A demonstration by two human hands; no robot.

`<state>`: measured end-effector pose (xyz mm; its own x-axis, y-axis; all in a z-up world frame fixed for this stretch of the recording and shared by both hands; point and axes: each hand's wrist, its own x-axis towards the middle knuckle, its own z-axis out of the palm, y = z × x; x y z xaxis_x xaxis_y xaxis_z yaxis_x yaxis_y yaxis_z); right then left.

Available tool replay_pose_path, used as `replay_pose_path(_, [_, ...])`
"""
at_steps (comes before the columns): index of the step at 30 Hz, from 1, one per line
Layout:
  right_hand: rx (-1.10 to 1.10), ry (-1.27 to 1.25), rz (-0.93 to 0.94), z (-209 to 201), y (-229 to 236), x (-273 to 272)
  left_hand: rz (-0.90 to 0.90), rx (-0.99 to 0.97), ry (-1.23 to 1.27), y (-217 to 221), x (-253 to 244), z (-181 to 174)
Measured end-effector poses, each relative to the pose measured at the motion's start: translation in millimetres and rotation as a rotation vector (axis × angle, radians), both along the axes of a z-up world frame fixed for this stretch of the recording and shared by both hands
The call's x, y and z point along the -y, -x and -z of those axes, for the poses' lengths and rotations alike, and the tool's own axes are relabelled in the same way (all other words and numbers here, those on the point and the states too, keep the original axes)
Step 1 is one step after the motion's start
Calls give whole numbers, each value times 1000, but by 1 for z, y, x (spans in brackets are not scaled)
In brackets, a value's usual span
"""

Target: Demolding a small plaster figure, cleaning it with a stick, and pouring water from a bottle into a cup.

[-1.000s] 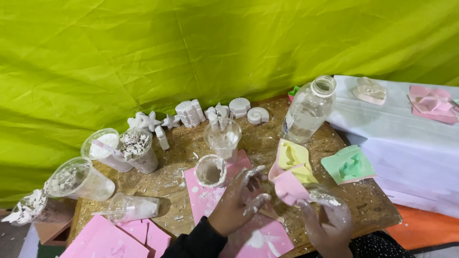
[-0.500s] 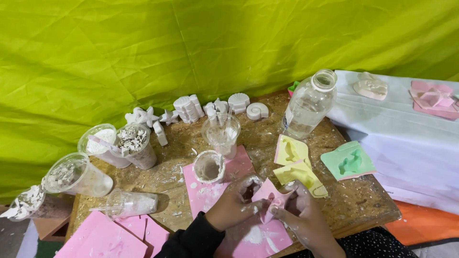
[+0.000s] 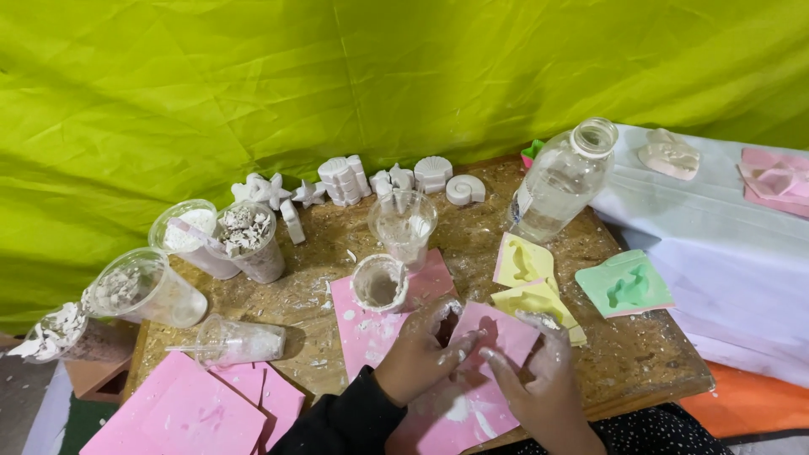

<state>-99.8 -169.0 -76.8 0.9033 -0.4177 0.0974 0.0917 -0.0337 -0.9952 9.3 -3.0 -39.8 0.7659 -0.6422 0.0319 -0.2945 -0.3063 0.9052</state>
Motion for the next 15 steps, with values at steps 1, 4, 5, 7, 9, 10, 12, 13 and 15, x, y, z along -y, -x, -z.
replay_pose_path(1, [0, 1, -5, -28, 2, -4, -5, 0, 1, 3, -1, -8])
replay_pose_path(4, [-396, 13, -84, -82, 5, -6, 59, -453, 140, 8, -4, -22])
replay_pose_path(5, [-371, 137, 35, -82, 5, 1, 119, -155, 166, 8, -3, -20])
replay_pose_path(7, [-342, 260, 153, -89, 5, 11, 173, 146, 188, 8, -3, -13])
replay_pose_path(9, [-223, 228, 454, -104, 5, 16, 116, 995, 277, 8, -2, -4])
replay_pose_path(10, [-223, 230, 453, -99, 1, 27, 114, 995, 278, 7, -4, -10])
replay_pose_path(12, [-135, 362, 477, -91, -7, 49, -39, 1241, 447, 4, -7, -21])
replay_pose_path(13, [-133, 364, 477, -86, -9, 57, -41, 1244, 448, -7, -14, -25])
replay_pose_path(15, [-330, 484, 446, -75, -11, 71, -431, 1478, 376, -26, -29, -31])
